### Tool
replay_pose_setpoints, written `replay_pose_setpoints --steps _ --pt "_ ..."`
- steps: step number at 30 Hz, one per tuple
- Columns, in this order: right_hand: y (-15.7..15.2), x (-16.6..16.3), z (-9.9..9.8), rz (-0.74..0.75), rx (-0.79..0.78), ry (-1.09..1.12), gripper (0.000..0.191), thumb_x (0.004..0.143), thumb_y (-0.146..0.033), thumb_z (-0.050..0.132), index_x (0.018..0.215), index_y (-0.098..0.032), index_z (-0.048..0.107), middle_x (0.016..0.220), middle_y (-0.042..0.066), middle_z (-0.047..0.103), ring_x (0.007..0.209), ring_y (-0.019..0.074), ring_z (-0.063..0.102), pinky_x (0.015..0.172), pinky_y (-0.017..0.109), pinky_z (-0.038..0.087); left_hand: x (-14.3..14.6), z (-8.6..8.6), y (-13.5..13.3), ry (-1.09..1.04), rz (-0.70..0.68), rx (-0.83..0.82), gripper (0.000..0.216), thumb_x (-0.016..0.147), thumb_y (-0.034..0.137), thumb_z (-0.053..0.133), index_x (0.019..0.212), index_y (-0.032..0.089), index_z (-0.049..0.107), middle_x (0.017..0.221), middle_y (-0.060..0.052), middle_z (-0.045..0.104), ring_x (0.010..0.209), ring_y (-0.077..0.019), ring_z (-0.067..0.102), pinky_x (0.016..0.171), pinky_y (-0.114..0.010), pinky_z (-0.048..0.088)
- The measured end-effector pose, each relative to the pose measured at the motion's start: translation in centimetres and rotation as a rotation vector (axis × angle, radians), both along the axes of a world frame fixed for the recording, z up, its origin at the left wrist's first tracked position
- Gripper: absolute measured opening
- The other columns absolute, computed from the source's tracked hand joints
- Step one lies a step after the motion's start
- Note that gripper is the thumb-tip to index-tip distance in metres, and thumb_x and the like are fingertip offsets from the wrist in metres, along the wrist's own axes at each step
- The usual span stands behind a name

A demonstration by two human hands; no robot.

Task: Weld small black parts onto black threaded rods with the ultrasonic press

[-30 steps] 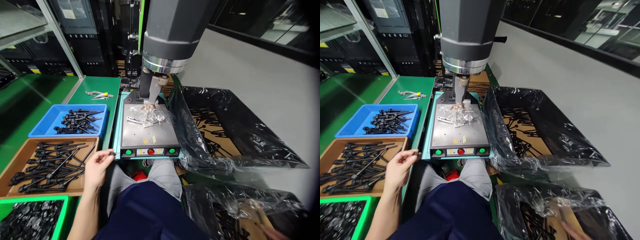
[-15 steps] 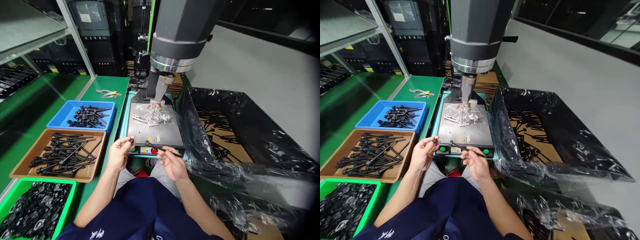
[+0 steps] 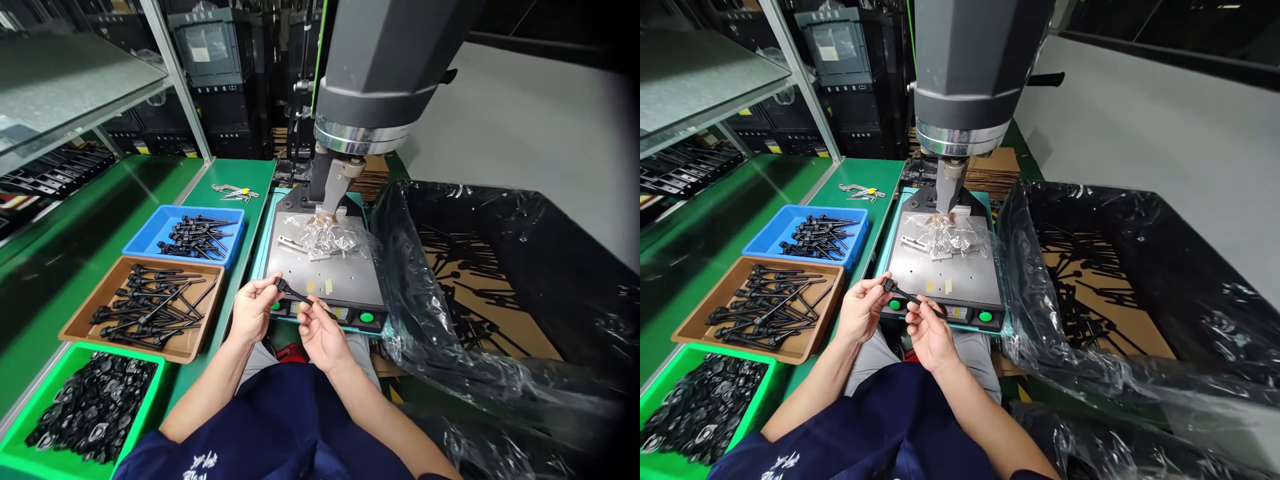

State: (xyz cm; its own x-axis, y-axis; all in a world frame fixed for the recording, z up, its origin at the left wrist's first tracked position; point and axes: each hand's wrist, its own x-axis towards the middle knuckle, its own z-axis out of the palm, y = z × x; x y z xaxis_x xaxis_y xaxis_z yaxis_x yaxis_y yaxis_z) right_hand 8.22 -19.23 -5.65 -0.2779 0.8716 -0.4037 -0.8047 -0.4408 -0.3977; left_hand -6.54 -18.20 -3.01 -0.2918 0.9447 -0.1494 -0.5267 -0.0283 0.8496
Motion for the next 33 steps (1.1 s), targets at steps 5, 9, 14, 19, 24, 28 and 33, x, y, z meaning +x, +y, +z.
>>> replay_pose_setpoints --steps 5,9,14,19,24,28,33 --pt "0.8 0.6 -0.2 0.064 -0.176 0.132 0.009 0.083 -0.012 0.068 0.089 -0.018 0.068 0.068 -0.002 0.069 0.056 0.0060 0.061 0.043 0.010 0.047 0.4 -0.2 0.6 0.085 0.000 0.030 0.030 0.062 0.032 0.087 0.084 0.015 0.074 0.105 -0.013 0.075 0.089 -0.0248 0.072 0.077 -0.038 0.060" --pt "1.1 0.6 -0.1 0.064 -0.223 0.195 0.010 0.085 -0.008 0.065 0.087 -0.017 0.068 0.066 -0.002 0.067 0.056 0.0058 0.061 0.044 0.009 0.049 0.7 -0.3 1.0 0.102 -0.004 0.044 0.029 0.063 0.033 0.086 0.083 0.016 0.073 0.106 -0.013 0.074 0.087 -0.0255 0.073 0.075 -0.038 0.060" --pt "0.8 0.2 -0.2 -0.008 -0.162 0.193 0.010 0.085 -0.007 0.065 0.085 -0.016 0.069 0.065 -0.001 0.067 0.057 0.0068 0.061 0.045 0.010 0.050 0.7 -0.5 1.0 0.146 0.012 0.085 0.026 0.067 0.033 0.084 0.082 0.016 0.072 0.107 -0.013 0.074 0.089 -0.0261 0.073 0.074 -0.037 0.060" --pt "0.9 0.6 0.1 0.050 -0.207 0.229 0.010 0.084 -0.007 0.066 0.085 -0.016 0.070 0.066 0.000 0.066 0.057 0.0071 0.061 0.045 0.010 0.051 0.0 -1.0 0.7 0.223 0.007 0.132 0.024 0.070 0.034 0.082 0.083 0.017 0.072 0.108 -0.013 0.074 0.090 -0.0275 0.073 0.079 -0.043 0.060" --pt "0.7 0.3 -0.3 0.080 -0.195 0.229 0.011 0.084 -0.009 0.067 0.085 -0.019 0.070 0.070 0.000 0.067 0.061 0.0078 0.061 0.047 0.012 0.053 0.1 -0.9 0.4 0.281 0.031 0.169 0.022 0.072 0.034 0.080 0.083 0.017 0.071 0.110 -0.013 0.073 0.094 -0.0277 0.072 0.085 -0.047 0.058" --pt "0.5 0.1 -1.6 0.129 -0.061 0.196 0.011 0.081 -0.018 0.074 0.090 -0.021 0.071 0.078 0.000 0.069 0.067 0.0097 0.061 0.052 0.016 0.053 0.2 -0.5 0.7 0.309 0.072 0.196 0.024 0.067 0.030 0.084 0.081 0.017 0.070 0.107 -0.013 0.074 0.097 -0.0278 0.071 0.089 -0.048 0.057" --pt "2.1 2.8 -2.4 0.127 0.214 -0.156 0.046 0.074 -0.057 0.074 0.107 -0.026 0.069 0.106 0.006 0.070 0.092 0.0202 0.065 0.072 0.033 0.057 -0.4 -0.1 1.0 0.301 0.118 0.228 0.018 0.068 0.025 0.083 0.080 0.016 0.071 0.103 -0.012 0.075 0.097 -0.0280 0.072 0.088 -0.048 0.057"
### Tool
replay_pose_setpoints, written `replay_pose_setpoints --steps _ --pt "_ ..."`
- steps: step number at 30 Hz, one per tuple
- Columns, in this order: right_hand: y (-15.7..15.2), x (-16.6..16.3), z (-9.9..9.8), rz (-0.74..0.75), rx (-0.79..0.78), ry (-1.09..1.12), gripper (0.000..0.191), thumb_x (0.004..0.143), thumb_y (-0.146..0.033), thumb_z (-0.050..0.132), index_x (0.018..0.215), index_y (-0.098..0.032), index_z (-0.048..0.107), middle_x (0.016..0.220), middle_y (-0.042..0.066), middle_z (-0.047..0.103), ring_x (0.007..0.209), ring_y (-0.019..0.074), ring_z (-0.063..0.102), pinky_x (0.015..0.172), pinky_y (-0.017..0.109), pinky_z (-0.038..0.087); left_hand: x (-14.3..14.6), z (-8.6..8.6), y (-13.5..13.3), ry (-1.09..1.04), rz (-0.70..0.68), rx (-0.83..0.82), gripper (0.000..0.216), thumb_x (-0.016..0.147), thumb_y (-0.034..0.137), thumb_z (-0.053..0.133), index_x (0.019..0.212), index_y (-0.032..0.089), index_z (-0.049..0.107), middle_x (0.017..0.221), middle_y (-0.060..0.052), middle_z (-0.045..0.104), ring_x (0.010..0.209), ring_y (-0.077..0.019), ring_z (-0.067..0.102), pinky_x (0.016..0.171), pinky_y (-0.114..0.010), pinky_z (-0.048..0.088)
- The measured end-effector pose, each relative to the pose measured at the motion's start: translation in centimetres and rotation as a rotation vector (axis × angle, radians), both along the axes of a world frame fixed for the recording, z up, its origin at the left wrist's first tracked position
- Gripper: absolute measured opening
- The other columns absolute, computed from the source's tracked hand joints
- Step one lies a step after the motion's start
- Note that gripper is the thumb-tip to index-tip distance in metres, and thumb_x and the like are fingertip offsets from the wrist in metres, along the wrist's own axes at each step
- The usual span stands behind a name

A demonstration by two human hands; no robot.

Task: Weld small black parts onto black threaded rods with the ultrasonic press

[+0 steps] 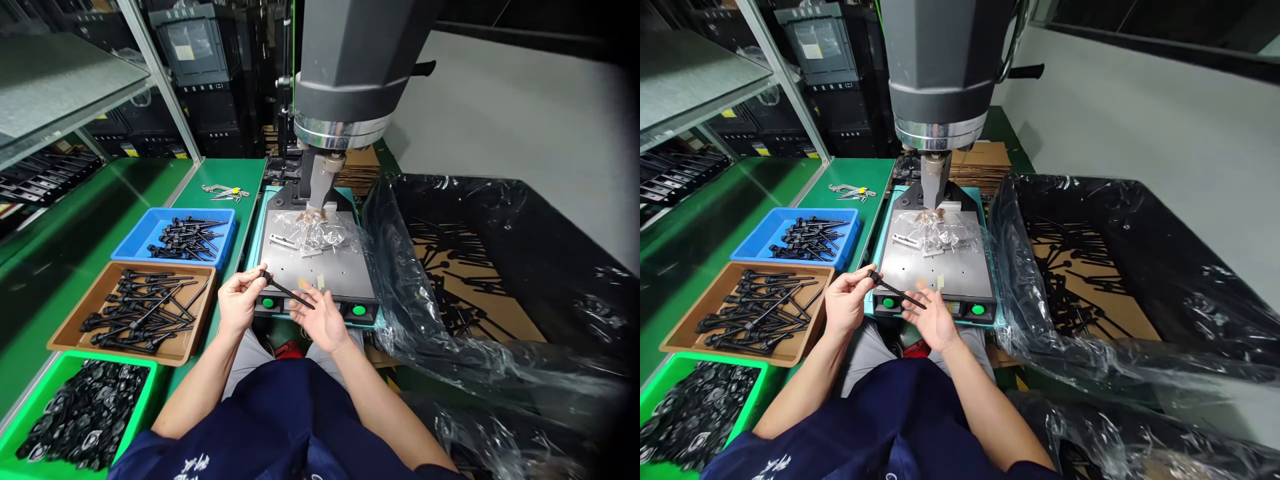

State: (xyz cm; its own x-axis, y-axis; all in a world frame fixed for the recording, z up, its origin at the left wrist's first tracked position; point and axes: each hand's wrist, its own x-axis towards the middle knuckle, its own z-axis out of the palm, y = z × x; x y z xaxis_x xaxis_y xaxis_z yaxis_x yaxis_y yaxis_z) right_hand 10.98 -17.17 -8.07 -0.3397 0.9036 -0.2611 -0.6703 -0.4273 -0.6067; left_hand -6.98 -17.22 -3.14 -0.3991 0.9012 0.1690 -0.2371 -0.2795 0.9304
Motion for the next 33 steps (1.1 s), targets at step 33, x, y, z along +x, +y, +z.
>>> replay_pose_setpoints --steps 33 --pt "4.8 1.4 -0.5 -0.107 0.222 -0.358 0.046 0.080 -0.052 0.069 0.112 -0.020 0.064 0.069 -0.004 0.059 0.045 0.0040 0.040 0.038 0.014 0.026 2.8 -2.9 6.2 0.110 -0.169 -0.210 0.033 0.072 0.037 0.078 0.100 0.019 0.071 0.118 -0.012 0.068 0.115 -0.0244 0.061 0.099 -0.038 0.047"
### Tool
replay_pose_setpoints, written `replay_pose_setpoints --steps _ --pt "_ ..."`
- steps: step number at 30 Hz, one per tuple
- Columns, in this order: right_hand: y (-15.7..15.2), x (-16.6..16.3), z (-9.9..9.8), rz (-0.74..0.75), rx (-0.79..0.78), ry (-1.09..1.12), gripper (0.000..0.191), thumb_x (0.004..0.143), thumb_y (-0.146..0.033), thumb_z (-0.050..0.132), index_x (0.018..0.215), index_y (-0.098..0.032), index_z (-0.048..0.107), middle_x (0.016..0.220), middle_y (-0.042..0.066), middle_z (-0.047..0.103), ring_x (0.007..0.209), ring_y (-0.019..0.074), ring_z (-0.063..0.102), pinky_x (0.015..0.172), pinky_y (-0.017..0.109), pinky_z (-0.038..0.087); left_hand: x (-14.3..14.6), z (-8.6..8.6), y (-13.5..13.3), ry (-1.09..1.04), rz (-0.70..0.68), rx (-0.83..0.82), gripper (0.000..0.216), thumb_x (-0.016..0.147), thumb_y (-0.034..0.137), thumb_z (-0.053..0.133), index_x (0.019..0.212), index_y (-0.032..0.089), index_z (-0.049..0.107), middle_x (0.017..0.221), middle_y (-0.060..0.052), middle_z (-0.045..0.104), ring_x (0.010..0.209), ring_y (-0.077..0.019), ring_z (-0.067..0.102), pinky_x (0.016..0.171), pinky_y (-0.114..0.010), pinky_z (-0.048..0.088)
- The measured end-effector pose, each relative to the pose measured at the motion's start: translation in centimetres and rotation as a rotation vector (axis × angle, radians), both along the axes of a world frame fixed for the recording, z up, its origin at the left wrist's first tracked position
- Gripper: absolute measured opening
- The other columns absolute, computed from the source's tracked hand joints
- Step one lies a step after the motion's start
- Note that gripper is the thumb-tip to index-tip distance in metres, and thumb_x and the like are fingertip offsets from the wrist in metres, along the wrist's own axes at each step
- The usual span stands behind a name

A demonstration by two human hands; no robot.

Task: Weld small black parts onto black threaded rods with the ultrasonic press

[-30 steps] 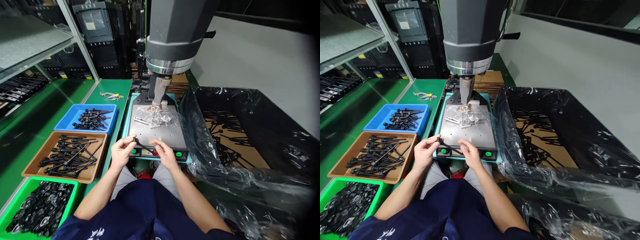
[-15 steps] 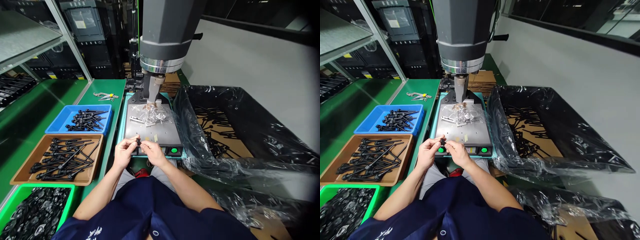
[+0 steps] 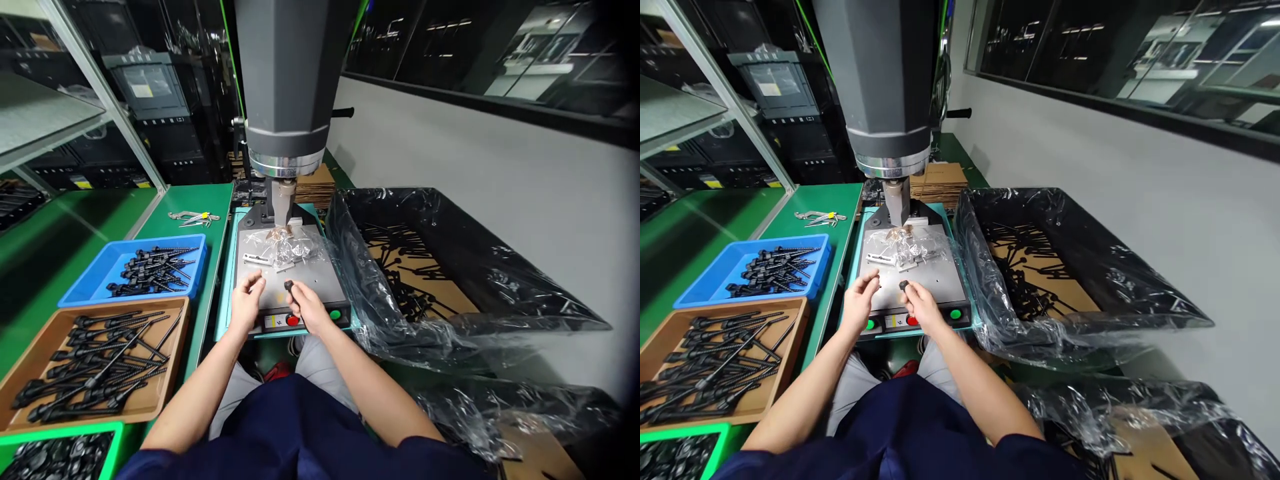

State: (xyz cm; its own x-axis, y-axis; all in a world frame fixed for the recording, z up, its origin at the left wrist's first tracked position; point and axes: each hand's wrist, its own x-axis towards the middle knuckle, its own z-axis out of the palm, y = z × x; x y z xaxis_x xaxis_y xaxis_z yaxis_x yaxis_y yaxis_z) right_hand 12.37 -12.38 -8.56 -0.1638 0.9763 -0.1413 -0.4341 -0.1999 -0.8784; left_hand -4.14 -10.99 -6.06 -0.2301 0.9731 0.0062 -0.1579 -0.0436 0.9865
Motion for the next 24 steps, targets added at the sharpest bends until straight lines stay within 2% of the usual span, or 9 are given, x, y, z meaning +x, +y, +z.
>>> replay_pose_setpoints --steps 2,5,7,11,14,16,18,21,24 --pt "1.7 0.8 -0.8 -0.076 -0.017 -0.022 0.043 0.073 -0.052 0.076 0.099 -0.018 0.066 0.069 -0.004 0.061 0.050 0.0055 0.049 0.042 0.014 0.035 0.1 -0.5 2.5 -0.112 0.055 -0.154 0.039 0.071 0.039 0.080 0.100 0.018 0.068 0.111 -0.011 0.068 0.102 -0.0200 0.065 0.087 -0.033 0.052" --pt "3.9 1.3 -1.6 -0.123 -0.073 0.057 0.042 0.061 -0.047 0.084 0.083 -0.017 0.063 0.074 -0.002 0.065 0.060 0.0086 0.059 0.054 0.020 0.048 0.8 -0.9 5.5 -0.263 -0.085 -0.379 0.044 0.066 0.045 0.083 0.093 0.017 0.063 0.102 -0.010 0.067 0.085 -0.0164 0.067 0.074 -0.029 0.055" --pt "5.0 1.2 -1.7 -0.132 -0.076 0.126 0.042 0.057 -0.040 0.087 0.081 -0.018 0.062 0.073 -0.002 0.065 0.062 0.0097 0.061 0.059 0.022 0.050 1.3 -0.8 6.8 -0.325 -0.169 -0.423 0.045 0.064 0.045 0.084 0.089 0.017 0.060 0.093 -0.009 0.067 0.077 -0.0153 0.067 0.068 -0.027 0.055" --pt "6.9 0.6 -1.0 -0.107 -0.004 0.045 0.040 0.059 -0.033 0.085 0.092 -0.017 0.067 0.078 0.001 0.070 0.068 0.0116 0.062 0.064 0.024 0.049 2.1 0.8 8.4 -0.365 -0.211 -0.307 0.041 0.062 0.032 0.086 0.088 0.016 0.059 0.071 -0.001 0.062 0.055 -0.0081 0.059 0.050 -0.017 0.045" --pt "8.9 -0.1 0.2 -0.133 0.140 -0.079 0.034 0.062 -0.029 0.081 0.093 -0.018 0.070 0.087 0.003 0.072 0.078 0.0131 0.062 0.075 0.026 0.049 2.2 2.8 8.9 -0.339 -0.232 -0.207 0.056 0.062 0.024 0.084 0.112 0.017 0.059 0.067 0.002 0.061 0.047 -0.0060 0.053 0.043 -0.015 0.036" --pt "10.4 -0.4 1.1 -0.210 0.255 -0.120 0.032 0.064 -0.027 0.078 0.094 -0.019 0.070 0.090 0.002 0.072 0.082 0.0140 0.062 0.080 0.027 0.048 2.3 4.1 9.2 -0.287 -0.254 -0.141 0.078 0.062 0.022 0.083 0.133 0.019 0.050 0.065 0.002 0.062 0.045 -0.0069 0.052 0.041 -0.016 0.032" --pt "11.8 -0.4 2.0 -0.279 0.342 -0.187 0.032 0.068 -0.027 0.074 0.099 -0.019 0.068 0.090 0.002 0.071 0.080 0.0145 0.062 0.079 0.028 0.048 2.4 5.2 9.4 -0.234 -0.281 -0.096 0.097 0.063 0.023 0.082 0.147 0.022 0.035 0.062 0.003 0.062 0.043 -0.0075 0.051 0.042 -0.017 0.030" --pt "13.5 0.2 3.2 -0.331 0.425 -0.425 0.032 0.075 -0.028 0.069 0.105 -0.018 0.068 0.080 0.001 0.069 0.072 0.0151 0.060 0.075 0.029 0.047 2.7 6.0 9.7 -0.194 -0.319 -0.084 0.110 0.063 0.023 0.082 0.154 0.024 0.020 0.060 0.004 0.062 0.043 -0.0075 0.050 0.043 -0.017 0.030" --pt "14.8 0.7 4.1 -0.355 0.447 -0.684 0.030 0.076 -0.028 0.069 0.104 -0.018 0.071 0.074 0.000 0.067 0.069 0.0162 0.058 0.073 0.029 0.046 2.8 6.0 10.1 -0.178 -0.332 -0.087 0.113 0.065 0.024 0.081 0.155 0.024 0.014 0.062 0.002 0.064 0.045 -0.0080 0.053 0.044 -0.017 0.030"
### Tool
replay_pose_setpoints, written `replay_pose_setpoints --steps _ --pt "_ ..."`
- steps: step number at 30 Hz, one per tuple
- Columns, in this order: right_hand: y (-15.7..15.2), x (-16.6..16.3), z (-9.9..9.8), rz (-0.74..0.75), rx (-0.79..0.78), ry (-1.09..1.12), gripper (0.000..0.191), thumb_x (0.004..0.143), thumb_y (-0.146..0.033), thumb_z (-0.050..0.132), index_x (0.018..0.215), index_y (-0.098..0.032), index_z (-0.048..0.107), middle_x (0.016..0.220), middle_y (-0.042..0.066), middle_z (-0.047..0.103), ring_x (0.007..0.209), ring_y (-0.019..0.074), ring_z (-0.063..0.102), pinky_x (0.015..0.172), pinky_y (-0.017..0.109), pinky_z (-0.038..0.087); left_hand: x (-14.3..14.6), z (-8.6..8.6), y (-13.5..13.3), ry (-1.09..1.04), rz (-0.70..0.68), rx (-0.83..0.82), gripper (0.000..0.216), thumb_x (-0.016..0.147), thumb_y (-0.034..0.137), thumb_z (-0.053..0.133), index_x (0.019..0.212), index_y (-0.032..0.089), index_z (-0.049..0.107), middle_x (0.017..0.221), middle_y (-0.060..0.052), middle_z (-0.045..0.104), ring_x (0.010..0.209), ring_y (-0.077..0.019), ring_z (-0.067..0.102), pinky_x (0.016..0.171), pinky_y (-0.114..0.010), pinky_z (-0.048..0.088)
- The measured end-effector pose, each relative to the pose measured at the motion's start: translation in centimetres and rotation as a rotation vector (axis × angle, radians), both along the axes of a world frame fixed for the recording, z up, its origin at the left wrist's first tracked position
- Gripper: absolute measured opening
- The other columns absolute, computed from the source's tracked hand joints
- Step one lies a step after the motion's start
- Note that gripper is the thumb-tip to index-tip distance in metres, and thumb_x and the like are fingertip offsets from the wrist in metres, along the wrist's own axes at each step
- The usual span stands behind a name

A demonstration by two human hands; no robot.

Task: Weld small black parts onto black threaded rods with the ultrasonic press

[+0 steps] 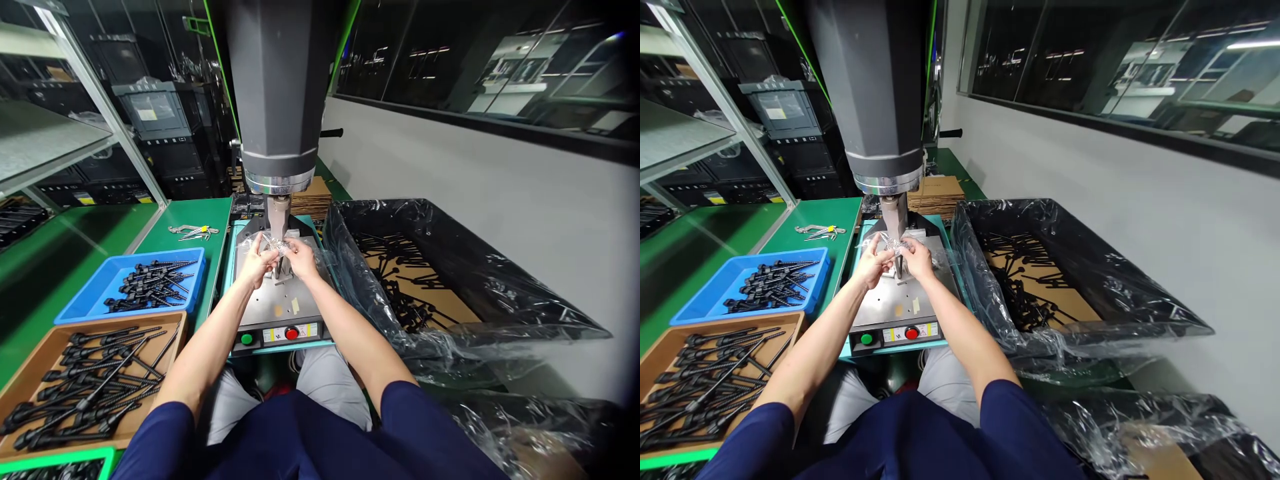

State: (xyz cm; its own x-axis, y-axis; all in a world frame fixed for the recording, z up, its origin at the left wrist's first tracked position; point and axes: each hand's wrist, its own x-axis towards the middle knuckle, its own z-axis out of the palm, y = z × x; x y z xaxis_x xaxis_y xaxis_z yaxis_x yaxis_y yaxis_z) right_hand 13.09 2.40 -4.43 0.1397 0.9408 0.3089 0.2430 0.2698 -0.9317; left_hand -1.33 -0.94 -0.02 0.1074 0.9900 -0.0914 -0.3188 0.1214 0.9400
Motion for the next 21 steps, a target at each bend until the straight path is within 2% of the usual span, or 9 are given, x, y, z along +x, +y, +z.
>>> replay_pose_setpoints --steps 4,9,11,16,21 --pt "1.7 -0.5 0.3 -0.005 -0.025 -0.013 0.030 0.073 -0.027 0.070 0.102 -0.018 0.072 0.088 0.003 0.073 0.078 0.0191 0.064 0.078 0.031 0.048 -0.2 -0.5 0.6 0.014 -0.010 -0.004 0.110 0.068 0.024 0.080 0.155 0.023 0.013 0.064 0.001 0.065 0.047 -0.0087 0.054 0.045 -0.017 0.031" --pt "2.9 -1.0 -0.2 0.128 -0.043 0.113 0.030 0.070 -0.029 0.071 0.096 -0.016 0.068 0.094 0.005 0.074 0.085 0.0212 0.066 0.084 0.034 0.049 -0.4 -0.9 0.8 0.047 0.001 -0.023 0.106 0.071 0.023 0.079 0.155 0.023 0.014 0.066 0.000 0.065 0.049 -0.0090 0.055 0.045 -0.017 0.030" --pt "3.0 -0.7 -0.6 0.150 -0.047 0.064 0.030 0.072 -0.033 0.070 0.097 -0.017 0.068 0.095 0.005 0.073 0.088 0.0221 0.066 0.086 0.036 0.049 -0.5 -1.0 0.7 0.050 0.001 -0.021 0.105 0.072 0.022 0.078 0.155 0.023 0.014 0.065 0.000 0.065 0.048 -0.0093 0.055 0.046 -0.017 0.030" --pt "3.2 -0.1 -1.4 0.112 0.065 -0.016 0.020 0.080 -0.035 0.060 0.090 -0.021 0.072 0.107 0.005 0.072 0.109 0.0231 0.061 0.101 0.038 0.042 -0.5 -1.7 0.6 0.046 -0.020 0.008 0.110 0.069 0.023 0.081 0.156 0.022 0.012 0.061 0.002 0.063 0.046 -0.0099 0.054 0.045 -0.018 0.030" --pt "3.7 -1.0 -2.3 0.112 -0.007 0.148 0.021 0.074 -0.037 0.065 0.085 -0.019 0.071 0.094 0.004 0.072 0.099 0.0237 0.064 0.090 0.036 0.049 -0.6 -2.5 0.7 0.074 -0.039 0.027 0.115 0.068 0.028 0.083 0.156 0.022 0.009 0.062 0.001 0.064 0.048 -0.0115 0.057 0.045 -0.019 0.033"
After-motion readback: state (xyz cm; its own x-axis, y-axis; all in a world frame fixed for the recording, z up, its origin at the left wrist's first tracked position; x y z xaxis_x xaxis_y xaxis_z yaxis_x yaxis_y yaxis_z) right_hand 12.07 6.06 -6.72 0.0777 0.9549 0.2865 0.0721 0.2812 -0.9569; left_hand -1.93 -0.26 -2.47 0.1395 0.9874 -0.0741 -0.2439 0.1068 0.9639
